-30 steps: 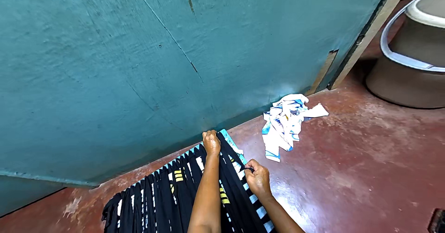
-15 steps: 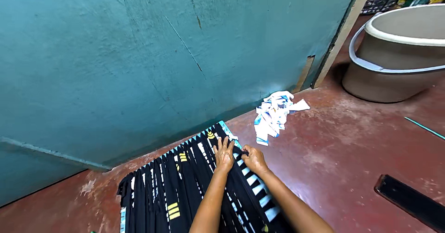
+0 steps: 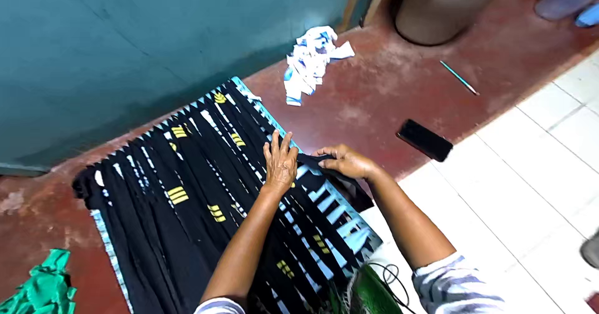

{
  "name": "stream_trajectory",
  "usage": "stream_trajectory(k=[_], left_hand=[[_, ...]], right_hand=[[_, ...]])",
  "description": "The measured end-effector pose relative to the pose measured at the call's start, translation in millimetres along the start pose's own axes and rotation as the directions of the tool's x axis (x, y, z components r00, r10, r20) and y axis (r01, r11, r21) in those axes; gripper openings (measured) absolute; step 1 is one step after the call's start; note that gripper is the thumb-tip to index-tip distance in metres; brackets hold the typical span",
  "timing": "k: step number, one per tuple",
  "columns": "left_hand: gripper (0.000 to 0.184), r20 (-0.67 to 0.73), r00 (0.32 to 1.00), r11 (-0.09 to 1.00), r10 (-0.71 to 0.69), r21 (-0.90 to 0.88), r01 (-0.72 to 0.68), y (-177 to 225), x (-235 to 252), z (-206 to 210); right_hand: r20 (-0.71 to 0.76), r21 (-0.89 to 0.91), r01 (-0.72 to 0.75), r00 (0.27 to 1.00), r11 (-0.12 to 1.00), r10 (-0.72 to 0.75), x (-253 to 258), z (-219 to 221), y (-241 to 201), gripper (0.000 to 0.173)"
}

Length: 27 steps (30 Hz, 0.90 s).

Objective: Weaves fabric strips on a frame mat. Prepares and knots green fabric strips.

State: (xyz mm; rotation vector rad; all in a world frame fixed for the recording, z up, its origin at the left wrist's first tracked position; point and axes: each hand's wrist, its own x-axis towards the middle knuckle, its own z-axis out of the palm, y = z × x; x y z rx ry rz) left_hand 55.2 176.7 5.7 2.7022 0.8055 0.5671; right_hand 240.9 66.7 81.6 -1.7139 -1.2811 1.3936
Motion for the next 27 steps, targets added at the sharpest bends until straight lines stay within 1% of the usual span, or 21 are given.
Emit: stream_trajectory(k=[3,7,11,13,15,17,19,21,24,25,27], left_hand=[[0.008,-0.020,0.998,0.998,0.059,-0.031,-0.059,30,-21,-1],[0.011,-0.019,0.990,0.989,0.141,-0.038,-0.142,66,-53,1],[0.013,0.131,0.969,0.977,0.209,-0.072,-0.201,111,-82,3],[0.017,0.194,0.959,0.976,0.208,-0.097,-0.193,135,-96,3],[0.024,0.295,0.942,0.985,0.158,-0.120,-0.128,156,-110,0],[0.031,0.408,0.908,0.993,0.092,-0.099,-0.057,171,-120,-1],[0.037,0.453,0.890,0.997,0.046,-0.081,-0.010,181,-131,3],[0.047,0.472,0.882,0.999,0.004,-0.047,0.021,188,-141,6],[0.064,0.587,0.803,0.995,-0.104,0.066,0.080,202,-151,6],[0.066,0.608,0.783,0.991,-0.132,0.093,0.095,206,-154,8],[0.064,0.616,0.770,0.986,-0.163,0.116,0.116,211,-159,10]], right_hand=[[-0.042,0.028,0.007,0.999,1.000,-0.006,-36,1,21,0.024],[-0.028,0.049,-0.026,0.999,0.998,0.028,-84,12,41,0.023],[0.008,-0.002,-0.042,0.999,0.999,0.042,-126,24,61,0.025],[0.022,-0.045,-0.040,0.999,0.998,0.041,-142,29,76,0.026],[0.005,-0.090,-0.069,0.998,0.994,0.069,-158,33,89,0.022],[-0.062,-0.145,-0.100,0.994,0.984,0.092,-169,39,105,0.019],[-0.149,-0.165,-0.093,0.986,0.982,0.069,-175,45,125,0.021],[-0.204,-0.115,-0.028,0.979,0.993,0.004,-178,54,143,0.020],[-0.173,0.024,0.001,0.985,1.000,0.004,-182,76,155,0.020],[-0.187,0.056,0.007,0.982,0.998,0.003,-183,83,159,0.019],[-0.223,0.068,0.019,0.975,0.998,-0.003,-186,91,163,0.018]])
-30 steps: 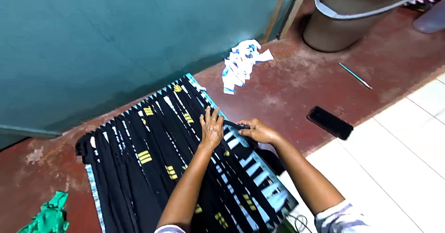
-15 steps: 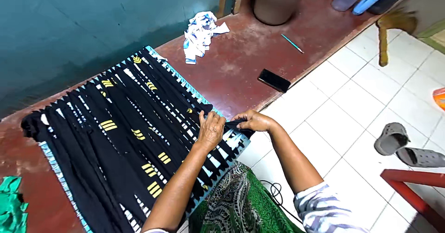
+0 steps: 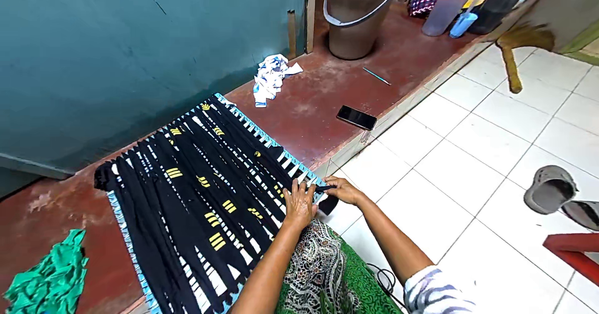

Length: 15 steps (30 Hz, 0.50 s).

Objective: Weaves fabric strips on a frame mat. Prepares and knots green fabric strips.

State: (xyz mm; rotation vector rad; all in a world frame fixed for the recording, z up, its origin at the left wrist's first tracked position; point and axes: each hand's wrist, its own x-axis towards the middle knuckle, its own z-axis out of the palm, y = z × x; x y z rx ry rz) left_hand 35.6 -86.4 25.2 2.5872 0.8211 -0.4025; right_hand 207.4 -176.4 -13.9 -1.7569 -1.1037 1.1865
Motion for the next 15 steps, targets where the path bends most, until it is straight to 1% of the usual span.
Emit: stream_trajectory(k=[3,6,9,11,12,13,14,15], left_hand=[[0.056,-0.016,1.000,1.000,0.014,-0.002,-0.014,1,-9,8],[0.052,-0.093,0.992,0.996,0.081,-0.017,-0.083,-10,-23,21],[0.050,-0.194,0.970,0.984,0.144,-0.078,-0.162,-23,-42,37],[0.048,-0.260,0.953,0.979,0.155,-0.089,-0.184,-23,-55,43],[0.047,-0.317,0.936,0.977,0.153,-0.091,-0.190,-19,-61,46],[0.045,-0.423,0.892,0.971,0.159,-0.095,-0.219,-14,-68,52],[0.042,-0.547,0.821,0.960,0.164,-0.101,-0.259,-8,-74,59],[0.038,-0.636,0.759,0.944,0.141,-0.146,-0.298,0,-81,66]], right_hand=[[-0.001,-0.028,0.041,0.999,0.999,-0.041,-9,7,3,0.022],[0.038,-0.041,0.065,0.997,0.997,-0.064,-25,19,4,0.025],[0.094,-0.057,0.101,0.991,0.993,-0.095,-44,33,9,0.026],[0.116,-0.101,0.134,0.986,0.986,-0.122,-57,38,9,0.026],[0.106,-0.134,0.150,0.985,0.980,-0.136,-64,41,9,0.027],[0.079,-0.176,0.160,0.986,0.971,-0.148,-73,43,7,0.029],[0.042,-0.214,0.162,0.987,0.963,-0.157,-82,45,5,0.031],[0.012,-0.249,0.147,0.989,0.957,-0.149,-92,46,-1,0.033]])
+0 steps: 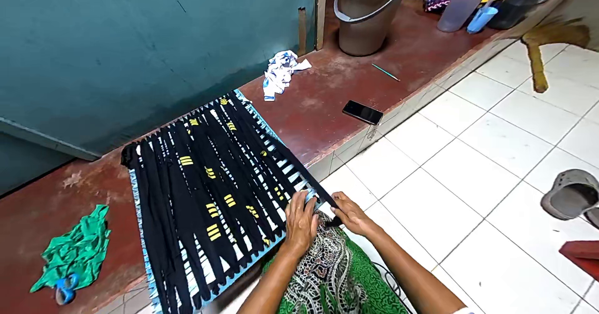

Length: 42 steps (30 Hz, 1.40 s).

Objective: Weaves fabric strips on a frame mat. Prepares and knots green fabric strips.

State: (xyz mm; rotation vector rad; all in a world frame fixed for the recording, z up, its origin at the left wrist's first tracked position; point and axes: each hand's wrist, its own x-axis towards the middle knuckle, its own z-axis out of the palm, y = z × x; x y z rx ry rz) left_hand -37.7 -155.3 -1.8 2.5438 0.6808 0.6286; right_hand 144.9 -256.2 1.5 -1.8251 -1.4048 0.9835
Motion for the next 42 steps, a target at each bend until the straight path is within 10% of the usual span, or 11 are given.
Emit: stream_trajectory(k=[3,6,12,16,22,27,35,42], left_hand=[[0.037,0.142,0.944,0.835,-0.298,-0.441,0.330,37,-13,-7],[0.037,0.437,0.722,0.304,-0.537,-0.698,0.648,49,1,-12],[0.030,0.453,0.644,0.023,-0.616,-0.807,0.590,51,17,-14],[0.029,0.500,0.597,-0.106,-0.627,-0.814,0.570,57,13,-17],[0.025,0.335,0.780,0.236,-0.528,-0.825,0.514,53,5,1],[0.032,0.346,0.803,0.394,-0.485,-0.733,0.554,41,1,-9],[0.026,0.394,0.805,0.648,-0.444,-0.479,0.592,-23,11,-96],[0.029,0.466,0.870,0.986,-0.160,0.111,0.122,-25,124,-142]], right_hand=[[0.050,-0.077,-0.044,0.998,0.996,0.048,-24,-1,-21,0.035],[0.172,-0.126,-0.056,0.982,0.990,0.077,-36,11,-36,0.037],[0.332,-0.094,-0.065,0.939,0.993,0.092,-26,10,-30,0.034],[0.121,0.230,-0.146,0.985,0.962,0.120,-4,-25,-30,0.026],[0.121,0.387,-0.248,0.968,0.888,0.218,69,-12,-73,0.057],[0.252,0.566,-0.356,0.933,0.744,0.255,98,0,-79,0.020],[0.215,0.130,-0.153,0.969,0.980,0.122,89,-23,-55,0.016],[0.221,-0.323,0.064,0.975,0.944,0.010,80,-20,-77,0.024]])
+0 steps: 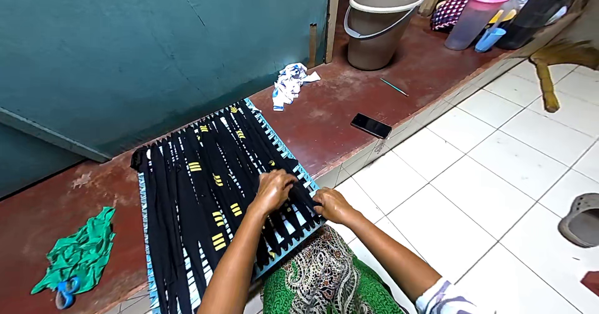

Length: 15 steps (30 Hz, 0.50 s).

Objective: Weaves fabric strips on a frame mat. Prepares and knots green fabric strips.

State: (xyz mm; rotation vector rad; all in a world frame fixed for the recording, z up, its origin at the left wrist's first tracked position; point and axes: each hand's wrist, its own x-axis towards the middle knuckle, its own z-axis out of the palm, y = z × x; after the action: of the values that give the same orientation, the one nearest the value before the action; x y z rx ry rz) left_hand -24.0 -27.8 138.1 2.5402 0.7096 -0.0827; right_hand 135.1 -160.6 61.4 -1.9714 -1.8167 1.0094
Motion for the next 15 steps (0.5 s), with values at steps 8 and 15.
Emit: stream_trajectory(k=[8,15], left_hand=[[0.027,0.292,0.956,0.996,0.025,0.080,-0.050,1,97,-1],[0.028,0.199,0.976,0.966,-0.083,0.255,0.030,-21,115,6]], right_hand=[[-0.612,-0.282,0.445,0.599,0.850,-0.517,5,25,14,0.007],[-0.547,-0.041,0.502,0.712,0.864,-0.440,12,22,25,0.011]])
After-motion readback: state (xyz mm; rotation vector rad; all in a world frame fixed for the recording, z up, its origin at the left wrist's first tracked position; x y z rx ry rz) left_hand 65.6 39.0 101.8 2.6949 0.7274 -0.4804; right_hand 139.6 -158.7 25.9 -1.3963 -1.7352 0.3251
